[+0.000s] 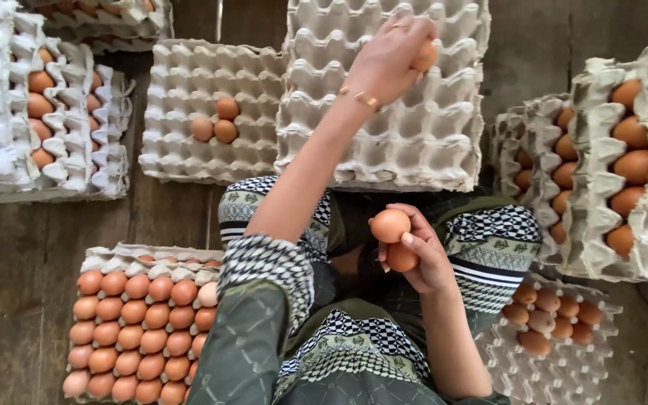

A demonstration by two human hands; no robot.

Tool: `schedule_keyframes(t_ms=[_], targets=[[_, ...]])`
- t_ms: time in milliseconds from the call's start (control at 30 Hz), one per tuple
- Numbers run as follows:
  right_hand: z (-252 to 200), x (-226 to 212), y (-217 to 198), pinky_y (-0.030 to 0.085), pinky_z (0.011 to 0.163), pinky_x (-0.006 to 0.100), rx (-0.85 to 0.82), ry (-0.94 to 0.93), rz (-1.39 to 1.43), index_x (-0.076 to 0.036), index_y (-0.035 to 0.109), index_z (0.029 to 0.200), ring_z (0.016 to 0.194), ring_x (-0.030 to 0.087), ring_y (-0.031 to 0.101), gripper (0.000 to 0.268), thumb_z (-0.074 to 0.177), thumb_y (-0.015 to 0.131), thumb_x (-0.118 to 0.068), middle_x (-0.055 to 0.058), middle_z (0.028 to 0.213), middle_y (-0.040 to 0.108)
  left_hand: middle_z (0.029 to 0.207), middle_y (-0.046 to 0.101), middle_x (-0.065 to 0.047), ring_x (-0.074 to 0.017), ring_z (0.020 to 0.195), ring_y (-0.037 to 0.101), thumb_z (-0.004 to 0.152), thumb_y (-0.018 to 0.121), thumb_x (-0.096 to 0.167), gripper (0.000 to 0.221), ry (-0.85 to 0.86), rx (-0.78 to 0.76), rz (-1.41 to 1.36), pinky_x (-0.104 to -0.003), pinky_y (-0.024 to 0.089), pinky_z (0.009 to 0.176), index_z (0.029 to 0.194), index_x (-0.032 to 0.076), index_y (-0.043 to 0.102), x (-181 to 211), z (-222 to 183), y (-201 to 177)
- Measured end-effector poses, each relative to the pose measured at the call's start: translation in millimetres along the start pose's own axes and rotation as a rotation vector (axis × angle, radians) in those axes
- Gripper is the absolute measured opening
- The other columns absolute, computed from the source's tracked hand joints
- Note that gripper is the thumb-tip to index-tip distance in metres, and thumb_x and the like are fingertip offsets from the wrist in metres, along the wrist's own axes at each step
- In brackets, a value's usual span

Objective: A person is shown sitting on a wooden floor, sorting and organizing chicken eggs into cardboard egg trays.

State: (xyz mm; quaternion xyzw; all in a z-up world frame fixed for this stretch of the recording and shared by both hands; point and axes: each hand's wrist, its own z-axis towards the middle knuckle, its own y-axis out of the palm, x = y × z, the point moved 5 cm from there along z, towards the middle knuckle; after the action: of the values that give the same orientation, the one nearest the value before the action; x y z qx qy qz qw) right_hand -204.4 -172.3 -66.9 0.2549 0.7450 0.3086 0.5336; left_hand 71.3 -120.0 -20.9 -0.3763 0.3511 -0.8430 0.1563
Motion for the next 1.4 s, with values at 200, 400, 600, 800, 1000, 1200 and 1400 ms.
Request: schedule_keyframes(t_ms=[200,400,600,800,1000,1200,1400], targets=[[-4,-2,-5,0.050,0.051,0.030,-0.016,-0.069,0.018,-0.003,0.045,0.135,0.069,0.025,0.061,0.055,0.084,0.064,-0.014,0.029,0.122,0.057,0.121,0.041,-0.013,-0.0307,0.100,0.070,0.079,0.079,-0.002,0.068,-0.165,-0.042,-1.248,-0.035,0.064,0.082,0.130,0.017,0.039,27,-67,-60],[17,10,19,0.054,0.052,0.040,-0.253,-0.190,0.174,-0.004,0.045,0.134,0.069,0.034,0.065,0.051,0.088,0.064,-0.013,0.038,0.129,0.053,0.137,0.055,-0.010,-0.0274,0.115,0.061,0.107,0.048,0.031,0.031,-0.680,0.308,-2.199,-0.033,0.055,0.098,0.128,0.009,0.057,26,-189,-50],[17,11,26,0.061,0.058,0.044,-0.172,-0.217,-0.165,0.008,0.041,0.141,0.072,0.037,0.072,0.062,0.088,0.063,-0.017,0.041,0.114,0.060,0.130,0.062,-0.014,-0.0376,0.126,0.053,0.104,0.046,0.042,0.042,-0.760,0.513,-2.338,-0.049,0.040,0.114,0.122,0.007,0.059,47,-258,-68],[12,15,32,0.062,0.054,0.045,-0.158,-0.176,-0.279,0.012,0.041,0.140,0.068,0.037,0.072,0.058,0.096,0.051,-0.024,0.037,0.089,0.065,0.142,0.051,-0.024,-0.0431,0.139,0.038,0.106,0.042,0.027,0.036,-0.732,0.444,-2.389,-0.056,0.030,0.119,0.128,0.005,0.059,59,-287,-78],[18,32,36,0.063,0.063,0.054,-0.128,0.051,0.067,0.007,0.035,0.144,0.083,0.046,0.070,0.064,0.097,0.045,-0.034,0.036,0.106,0.061,0.144,0.046,-0.026,-0.0425,0.140,0.036,0.104,0.042,0.023,0.037,-0.845,0.523,-2.488,-0.054,0.030,0.120,0.130,0.002,0.058,68,-307,-64],[13,40,41,0.063,0.072,0.053,-0.105,0.100,0.045,0.004,0.032,0.148,0.097,0.046,0.068,0.066,0.088,0.047,-0.019,0.036,0.121,0.055,0.146,0.044,-0.026,-0.0420,0.141,0.035,0.101,0.043,0.021,0.040,-0.879,0.573,-2.519,-0.053,0.031,0.119,0.133,0.001,0.056,60,-318,-60],[12,43,59,0.060,0.080,0.053,-0.149,0.143,0.055,0.002,0.032,0.149,0.114,0.045,0.061,0.069,0.088,0.045,-0.025,0.034,0.136,0.049,0.154,0.035,-0.022,-0.0403,0.145,0.030,0.093,0.040,0.020,0.053,-0.817,0.574,-2.585,-0.051,0.035,0.117,0.143,0.006,0.049,57,-333,-64]])
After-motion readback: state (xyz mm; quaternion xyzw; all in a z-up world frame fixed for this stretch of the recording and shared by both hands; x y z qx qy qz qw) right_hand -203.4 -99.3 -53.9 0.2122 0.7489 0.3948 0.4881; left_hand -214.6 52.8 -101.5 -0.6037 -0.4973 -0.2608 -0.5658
